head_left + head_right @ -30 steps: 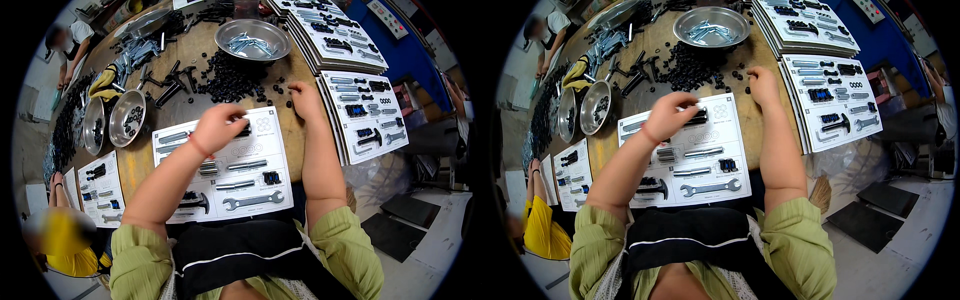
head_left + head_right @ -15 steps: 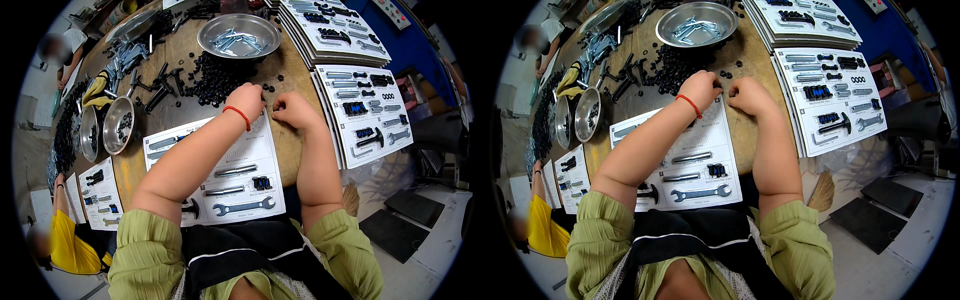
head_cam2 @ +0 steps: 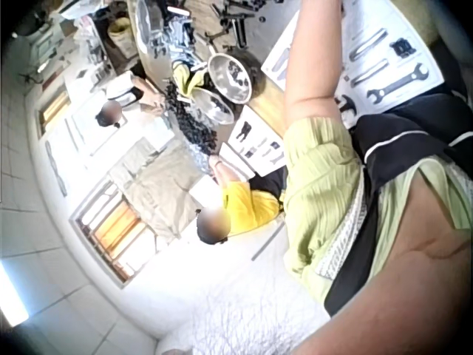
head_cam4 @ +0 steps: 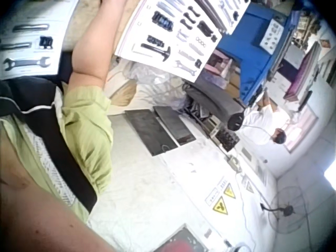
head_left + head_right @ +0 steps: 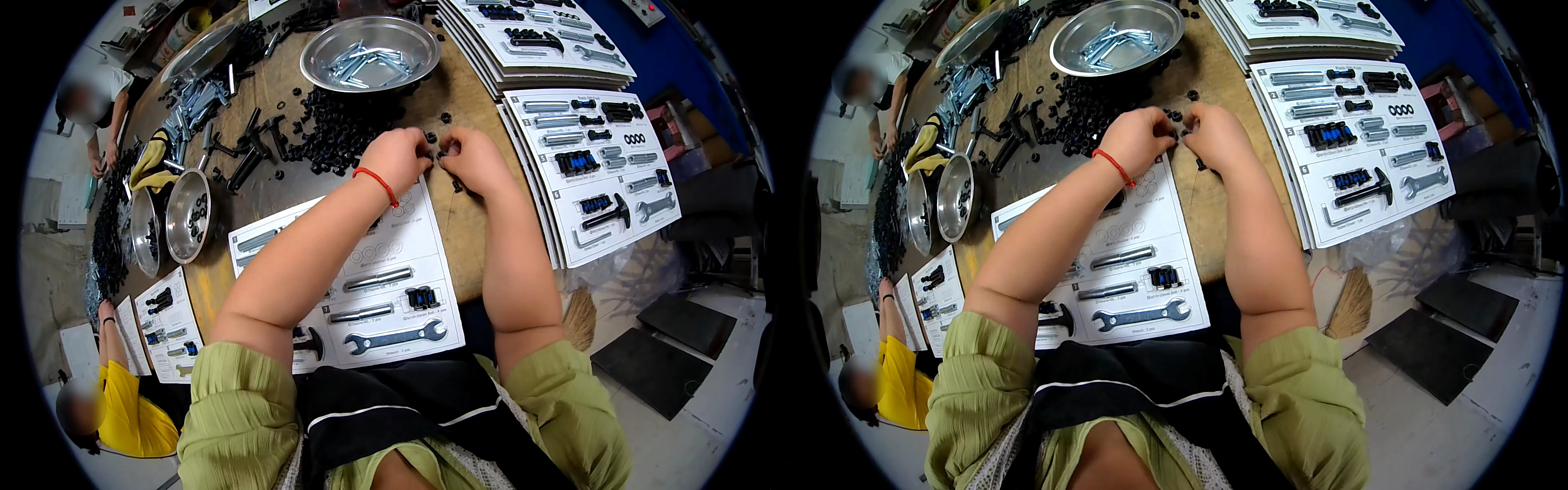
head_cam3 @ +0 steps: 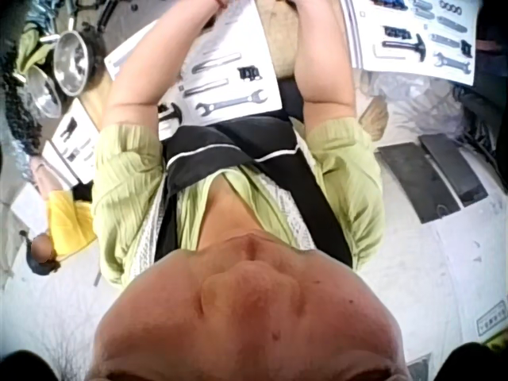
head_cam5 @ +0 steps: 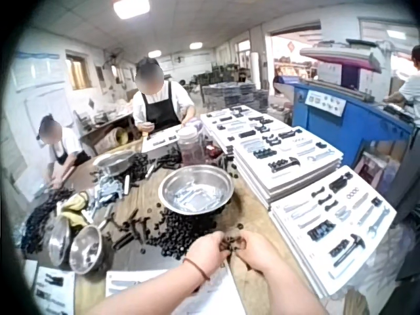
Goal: The person assembles small hardware components onto a printed layout sheet, picking bolts, nuts, and washers from bowls and placing them into designated slots. The person repeatedly completes sheets and stacks them to the side while continuing the assembly process.
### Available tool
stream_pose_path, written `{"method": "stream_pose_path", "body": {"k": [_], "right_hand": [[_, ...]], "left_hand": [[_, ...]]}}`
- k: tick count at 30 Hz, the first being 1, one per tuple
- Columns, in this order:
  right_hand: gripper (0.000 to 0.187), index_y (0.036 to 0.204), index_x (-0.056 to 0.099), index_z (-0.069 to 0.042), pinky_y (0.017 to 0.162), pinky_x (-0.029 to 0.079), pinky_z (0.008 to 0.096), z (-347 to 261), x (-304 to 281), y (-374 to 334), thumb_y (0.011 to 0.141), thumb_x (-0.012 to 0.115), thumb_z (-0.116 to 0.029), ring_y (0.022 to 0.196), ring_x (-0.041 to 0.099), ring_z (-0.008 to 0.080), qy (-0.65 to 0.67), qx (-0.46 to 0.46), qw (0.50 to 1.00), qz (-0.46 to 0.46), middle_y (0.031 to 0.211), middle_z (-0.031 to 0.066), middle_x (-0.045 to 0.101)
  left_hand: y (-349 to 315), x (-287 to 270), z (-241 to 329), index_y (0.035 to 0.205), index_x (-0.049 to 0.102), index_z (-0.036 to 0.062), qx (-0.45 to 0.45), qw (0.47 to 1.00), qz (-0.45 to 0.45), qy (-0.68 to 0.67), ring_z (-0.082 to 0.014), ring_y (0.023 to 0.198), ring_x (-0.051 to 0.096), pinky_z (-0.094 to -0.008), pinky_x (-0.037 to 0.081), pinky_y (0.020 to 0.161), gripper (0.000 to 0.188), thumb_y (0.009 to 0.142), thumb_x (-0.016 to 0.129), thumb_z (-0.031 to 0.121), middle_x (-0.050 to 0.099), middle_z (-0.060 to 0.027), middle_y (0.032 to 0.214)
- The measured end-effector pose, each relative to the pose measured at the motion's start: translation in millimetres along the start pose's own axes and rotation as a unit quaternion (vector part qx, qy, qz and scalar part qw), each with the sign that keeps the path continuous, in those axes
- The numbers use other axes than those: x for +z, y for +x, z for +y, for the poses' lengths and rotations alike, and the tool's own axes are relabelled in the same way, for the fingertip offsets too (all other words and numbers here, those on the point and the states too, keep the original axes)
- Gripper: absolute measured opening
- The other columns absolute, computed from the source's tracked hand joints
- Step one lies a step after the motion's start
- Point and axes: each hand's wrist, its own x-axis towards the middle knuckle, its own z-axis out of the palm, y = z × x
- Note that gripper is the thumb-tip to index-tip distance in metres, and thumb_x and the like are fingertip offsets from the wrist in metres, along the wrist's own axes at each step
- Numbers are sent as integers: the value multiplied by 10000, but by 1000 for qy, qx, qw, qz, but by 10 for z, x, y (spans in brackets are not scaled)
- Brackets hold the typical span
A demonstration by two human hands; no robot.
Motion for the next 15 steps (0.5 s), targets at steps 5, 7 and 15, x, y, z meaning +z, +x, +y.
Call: {"method": "stream_pose_path", "body": {"k": [5,7,15], "right_hand": [[324,1068,675,-37,764,527,407,-95,119,58,744,672,-25,845,660,335,-3,-43,998,43,896,165,687],[305,1049,678,-33,775,526,415,-136,80,35,744,664,-30,860,657,344,-7,-29,999,25,899,170,687],[309,1019,686,-33,799,527,424,-54,116,69,717,695,-99,920,657,368,-50,-41,998,7,958,196,691]], "left_hand": [[177,-28,-55,1081,667,14,-16,997,9,75,-306,838,681,-389,537,771,341,770,734,136,702,-141,875],[233,-65,-64,1075,672,14,5,997,-18,78,-308,853,680,-395,537,783,336,768,717,143,704,-145,887],[288,-123,-47,951,697,19,36,987,-68,141,-362,903,665,-423,536,803,328,702,725,231,696,-188,920]]}}
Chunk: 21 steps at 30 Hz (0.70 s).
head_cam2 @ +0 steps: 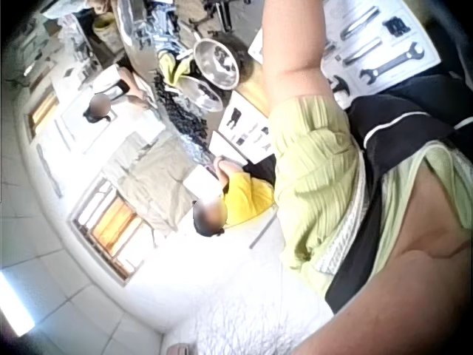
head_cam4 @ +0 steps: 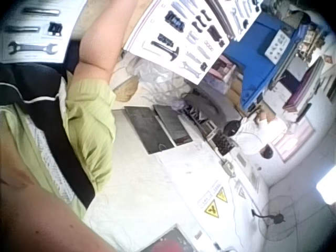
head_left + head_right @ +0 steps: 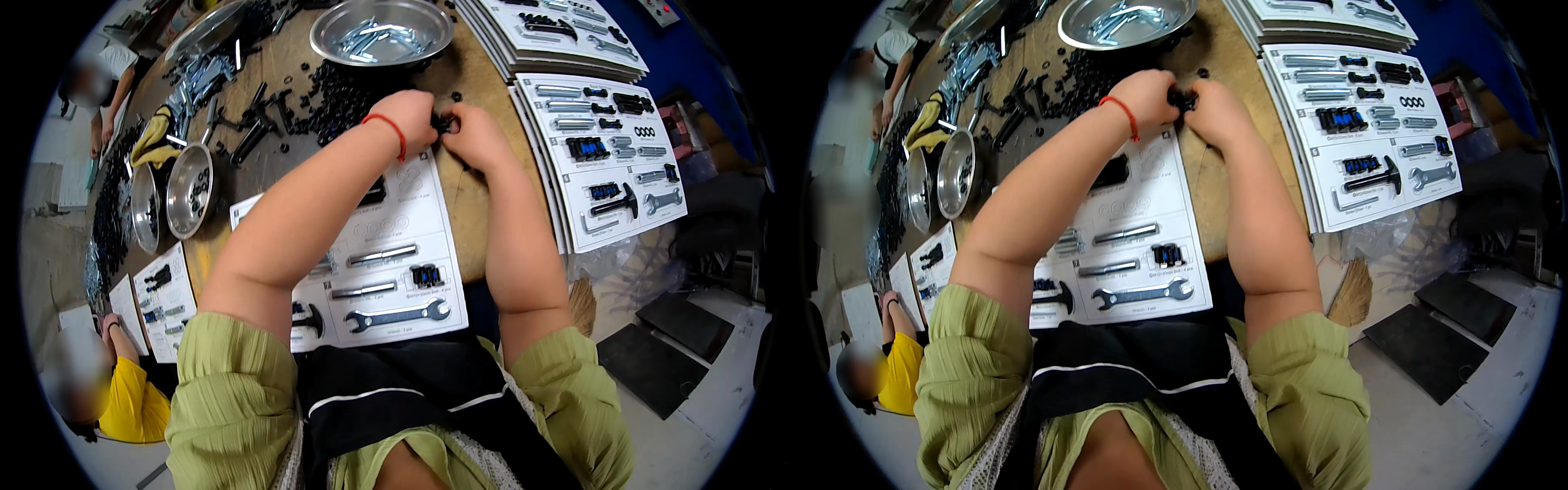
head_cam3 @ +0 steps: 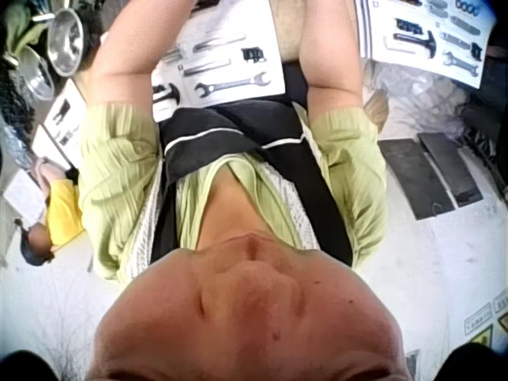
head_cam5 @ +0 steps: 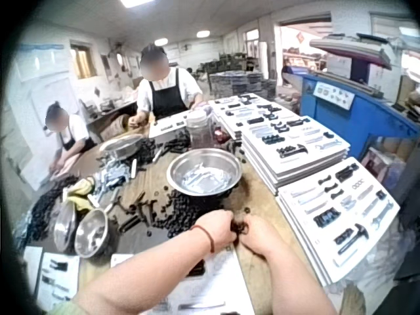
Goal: The person assembles small hardware components onto a printed layout sheet, picking bolts, nuts, and washers from bowls and placing them into designated slots. The person repeatedly completes sheets and stacks them to the side while continuing the assembly process.
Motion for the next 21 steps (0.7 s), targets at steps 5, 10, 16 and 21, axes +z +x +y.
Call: {"method": "stream_pose_path", "body": {"k": [5,10,16,21], "right_hand": [[343,1010,685,-9,805,532,418,-91,-11,-46,695,730,-138,917,666,359,-40,22,999,7,967,206,694],[354,989,686,9,795,533,406,-223,-47,-179,673,728,-144,898,669,351,-15,3,1000,21,944,209,692],[329,1012,684,2,723,509,384,-369,122,-648,702,704,-105,780,630,296,-10,-58,995,-79,815,146,656],[327,1052,683,-16,755,504,414,-401,235,-730,743,702,-121,834,630,340,4,-94,993,-69,865,165,657]], "left_hand": [[-102,-77,69,960,704,50,-12,999,-27,20,-318,953,657,-401,537,834,358,700,732,295,688,-147,987],[-642,-293,141,957,719,112,4,996,35,79,-263,1003,641,-383,541,830,366,694,737,366,668,-73,1035],[-1139,-58,113,951,726,129,-30,997,7,69,-244,965,638,-379,541,820,308,713,748,322,653,-50,954],[-1195,37,-13,894,723,115,-16,998,42,52,-260,952,640,-380,544,801,255,739,733,317,655,-59,934]]}}
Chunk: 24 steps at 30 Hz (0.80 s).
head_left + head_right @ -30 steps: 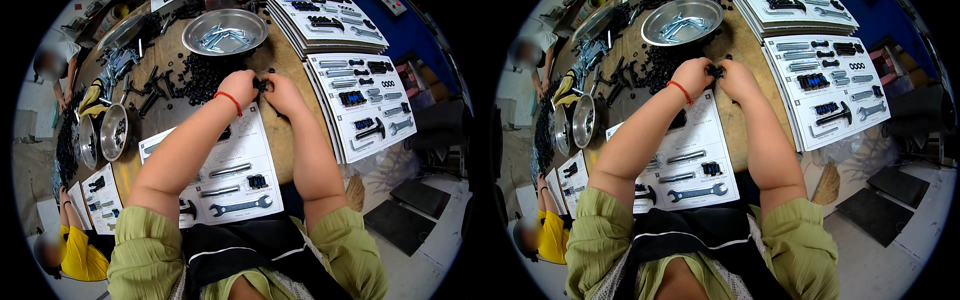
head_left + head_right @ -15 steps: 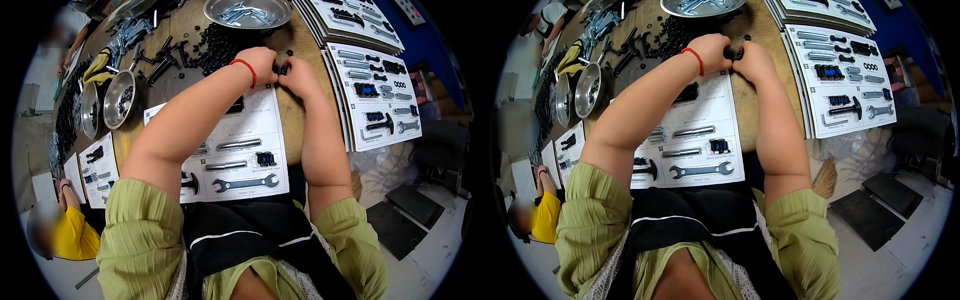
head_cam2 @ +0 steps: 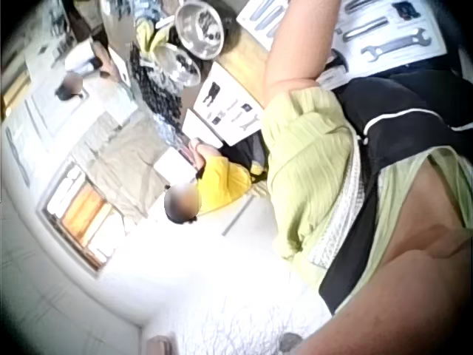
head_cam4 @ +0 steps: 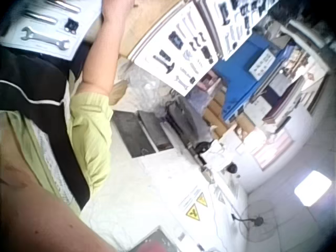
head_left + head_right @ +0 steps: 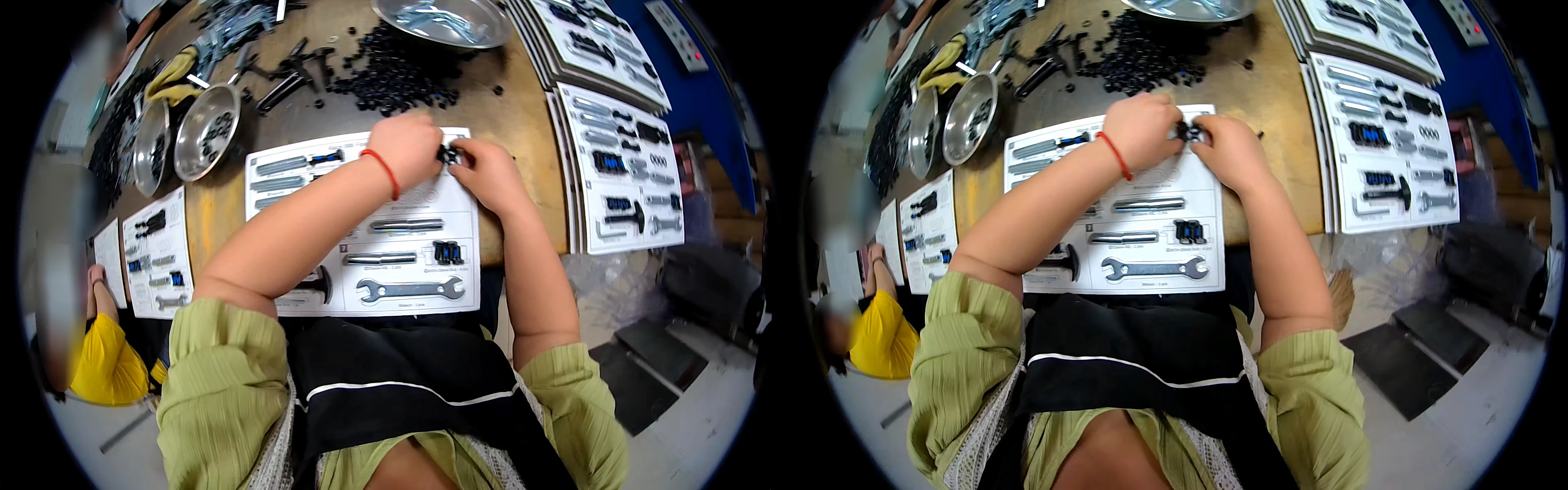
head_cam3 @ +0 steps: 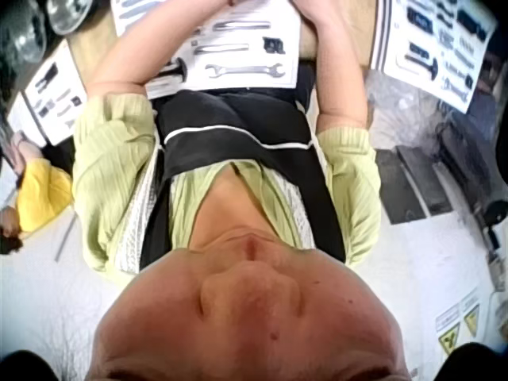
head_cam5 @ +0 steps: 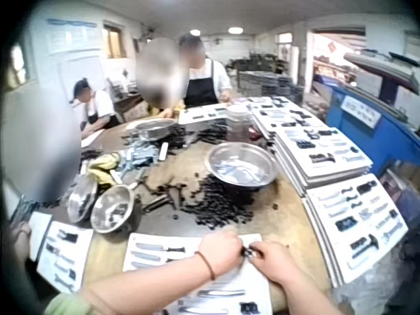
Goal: The person assembles small hardware components onto a printed layout sheet, picking bolts, nuts, and washers from bowls and placing them into designated slots. The person repeatedly completes sheets and stacks them to the side while continuing the assembly process.
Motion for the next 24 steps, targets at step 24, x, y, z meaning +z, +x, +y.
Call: {"method": "stream_pose_path", "body": {"k": [24], "right_hand": [[103,941,655,38,646,473,269,378,352,-528,880,637,-42,703,575,134,113,12,971,209,826,80,639]], "left_hand": [[-1261,-401,-3075,1025,693,67,-306,944,-25,-119,-302,972,649,-366,504,868,337,746,788,231,699,-148,1003]]}}
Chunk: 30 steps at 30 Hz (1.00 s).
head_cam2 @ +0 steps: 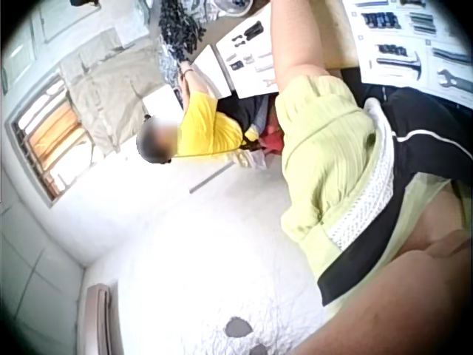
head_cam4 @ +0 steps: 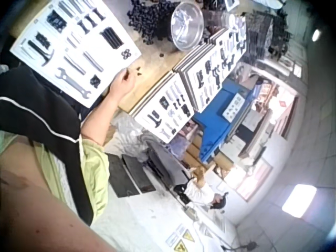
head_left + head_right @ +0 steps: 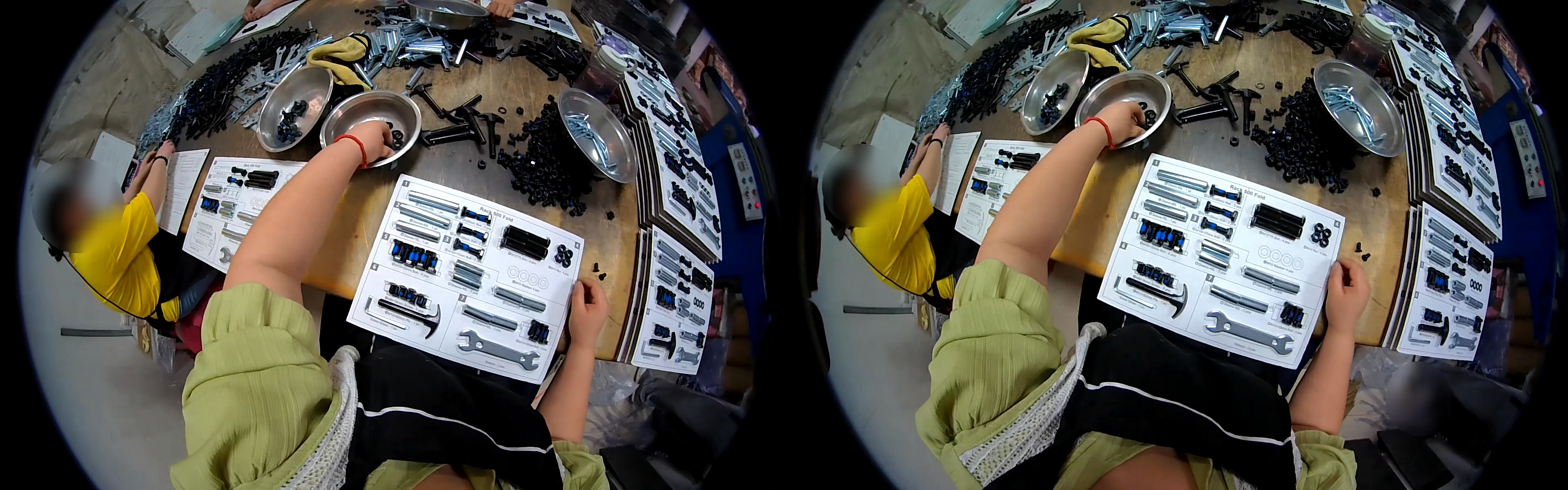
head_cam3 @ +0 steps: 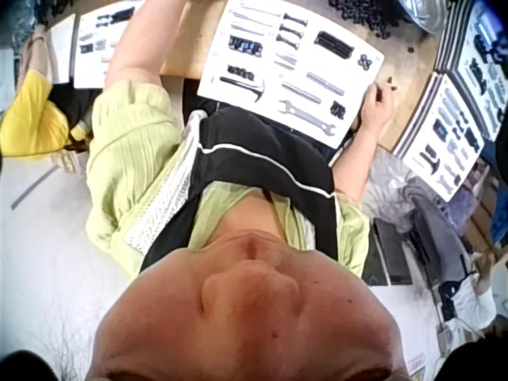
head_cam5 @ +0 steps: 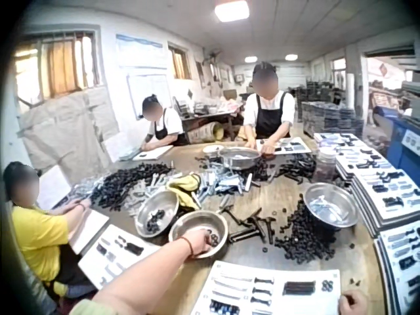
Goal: The person assembles small hardware components onto a printed layout sheet, picking bolts, nuts, and washers from bowls and placing them into designated slots. The person repeatedly completes sheets and stacks them to the side while continuing the assembly process.
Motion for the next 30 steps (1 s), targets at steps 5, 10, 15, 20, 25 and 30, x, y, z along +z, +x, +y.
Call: {"method": "stream_pose_path", "body": {"k": [5,10,15,20,25,30], "right_hand": [[97,935,652,36,657,477,265,-46,-24,-15,888,630,-45,719,583,129,-28,7,1000,7,826,75,641],[103,939,653,36,689,478,256,48,-14,-4,898,633,-57,744,584,118,11,21,999,25,841,59,645],[121,952,663,38,744,479,251,-201,-36,88,893,647,-67,785,597,119,70,77,993,50,863,45,655],[184,998,682,29,726,488,258,-1118,228,308,864,691,-97,791,606,112,96,48,992,-72,851,43,667],[287,1068,667,5,669,465,228,-1789,611,361,832,748,-139,736,565,77,212,19,963,-163,837,12,620],[163,958,682,8,637,460,242,-1399,498,195,834,722,-89,703,565,88,192,16,974,-120,824,23,634]], "left_hand": [[18,-83,36,1016,678,-17,-31,996,-32,-73,-207,770,701,-326,543,712,299,809,773,177,712,-126,901],[-44,-189,-113,1071,681,-20,-98,905,45,-412,-88,733,676,-206,514,636,219,914,678,134,716,-57,905],[-315,-350,121,1074,666,-14,-67,806,59,-585,-74,784,658,-160,499,624,204,934,663,134,700,-49,923],[-832,-179,1071,1055,643,-8,-22,731,21,-682,-117,866,675,-160,540,681,182,913,684,97,699,-73,962],[-1219,212,1965,1001,670,-6,58,759,-42,-648,-118,802,654,-211,534,716,194,861,741,108,693,-66,913],[-1292,546,2253,1002,676,-11,53,769,-119,-625,-108,772,639,-232,530,749,197,878,731,131,697,-62,900]]}}
